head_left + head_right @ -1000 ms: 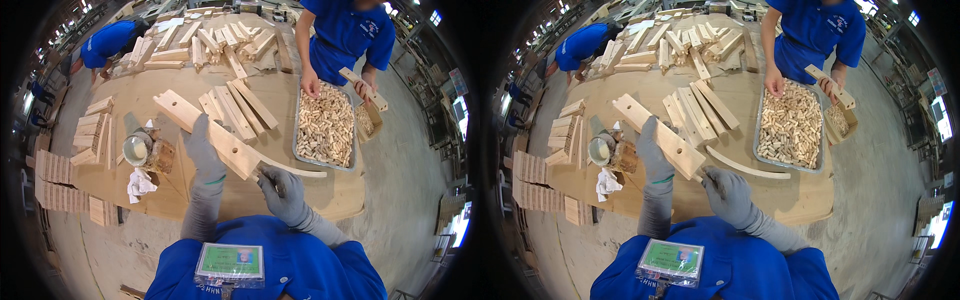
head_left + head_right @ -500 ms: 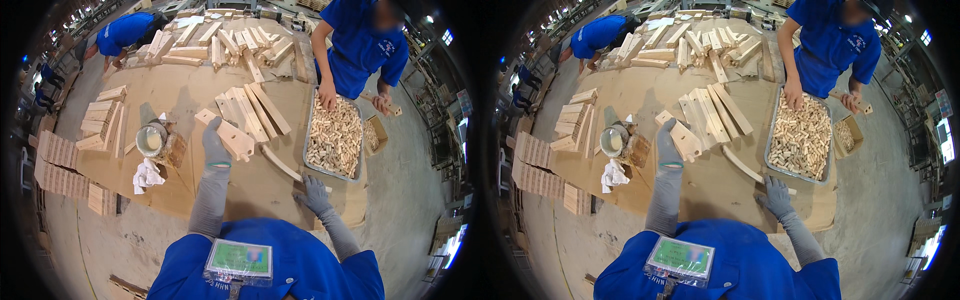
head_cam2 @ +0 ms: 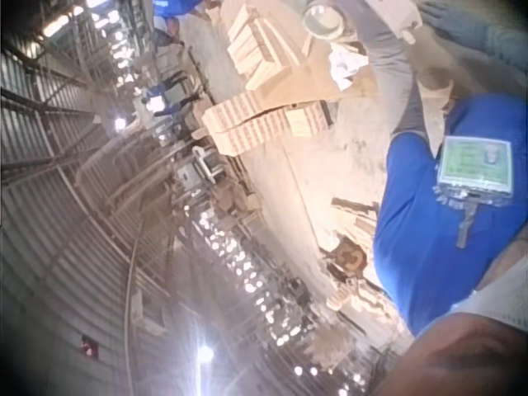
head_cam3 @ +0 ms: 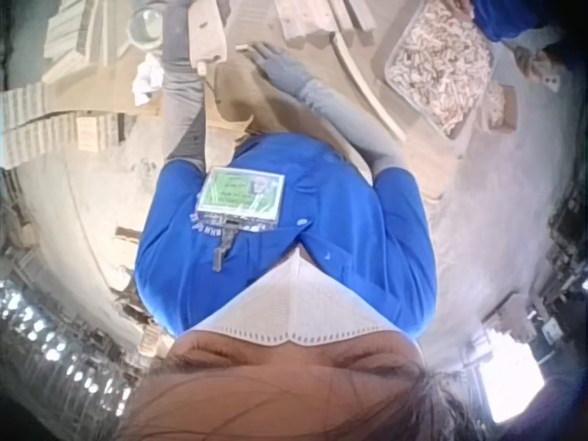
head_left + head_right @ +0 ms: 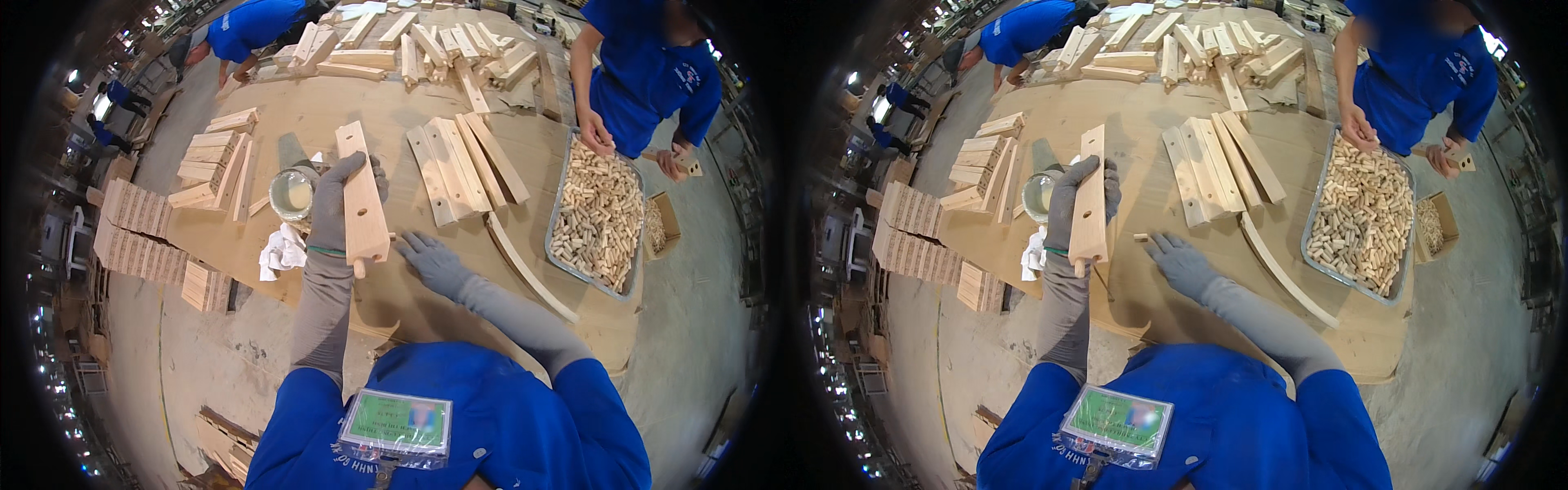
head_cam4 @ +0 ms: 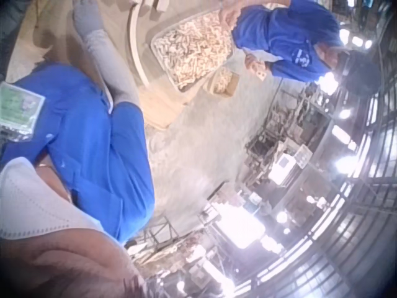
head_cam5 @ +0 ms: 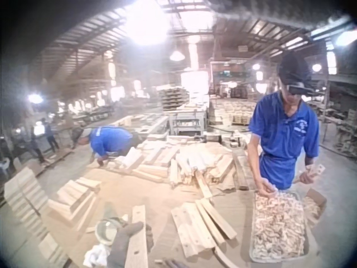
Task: The person inserts cylindrical wooden dowels into pre-drilled holes on small wooden planks using a wooden mallet to tap them in. They repeatedly pick up planks, insert dowels, and tap them into place while working at a table with other workers nearby.
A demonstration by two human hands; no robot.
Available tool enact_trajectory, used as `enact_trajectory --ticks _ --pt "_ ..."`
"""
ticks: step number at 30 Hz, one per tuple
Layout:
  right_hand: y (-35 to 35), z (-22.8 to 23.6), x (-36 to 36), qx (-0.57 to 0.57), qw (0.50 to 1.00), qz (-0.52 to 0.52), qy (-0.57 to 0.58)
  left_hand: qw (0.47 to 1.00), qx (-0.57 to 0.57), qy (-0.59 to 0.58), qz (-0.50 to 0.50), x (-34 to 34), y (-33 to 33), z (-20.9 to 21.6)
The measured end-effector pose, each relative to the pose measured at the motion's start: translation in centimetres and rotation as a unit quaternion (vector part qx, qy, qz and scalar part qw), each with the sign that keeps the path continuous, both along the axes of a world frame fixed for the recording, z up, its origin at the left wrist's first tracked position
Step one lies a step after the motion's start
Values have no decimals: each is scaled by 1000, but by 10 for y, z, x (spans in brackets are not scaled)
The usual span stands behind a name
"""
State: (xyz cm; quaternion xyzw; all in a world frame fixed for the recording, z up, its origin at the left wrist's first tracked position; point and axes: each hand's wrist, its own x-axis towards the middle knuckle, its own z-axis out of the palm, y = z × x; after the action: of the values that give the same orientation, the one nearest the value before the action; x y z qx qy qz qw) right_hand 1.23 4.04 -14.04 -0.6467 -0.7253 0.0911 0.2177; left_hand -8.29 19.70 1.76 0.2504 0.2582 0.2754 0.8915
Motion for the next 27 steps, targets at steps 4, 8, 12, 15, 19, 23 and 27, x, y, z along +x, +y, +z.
enact_trajectory --ticks 4,8,12,15,19,23,27 --pt "54 -16 -12 12 993 31 -113 997 -57 -55 -13 -13 0 5" --pt "78 -17 1 -123 985 66 -100 995 -84 -43 24 -7 -10 3" --pt "41 -5 13 -128 860 -124 478 995 -83 -34 35 5 -6 -23" --pt "-12 70 37 -111 722 -173 660 998 -45 -11 48 16 -16 -29" --pt "-69 159 44 -44 697 -226 679 998 -18 28 47 41 -36 -32" --pt "-105 175 33 82 818 -189 537 999 -27 21 20 59 -58 -21" --pt "-104 173 22 203 933 -165 248 998 -64 -15 3 68 -71 -26"
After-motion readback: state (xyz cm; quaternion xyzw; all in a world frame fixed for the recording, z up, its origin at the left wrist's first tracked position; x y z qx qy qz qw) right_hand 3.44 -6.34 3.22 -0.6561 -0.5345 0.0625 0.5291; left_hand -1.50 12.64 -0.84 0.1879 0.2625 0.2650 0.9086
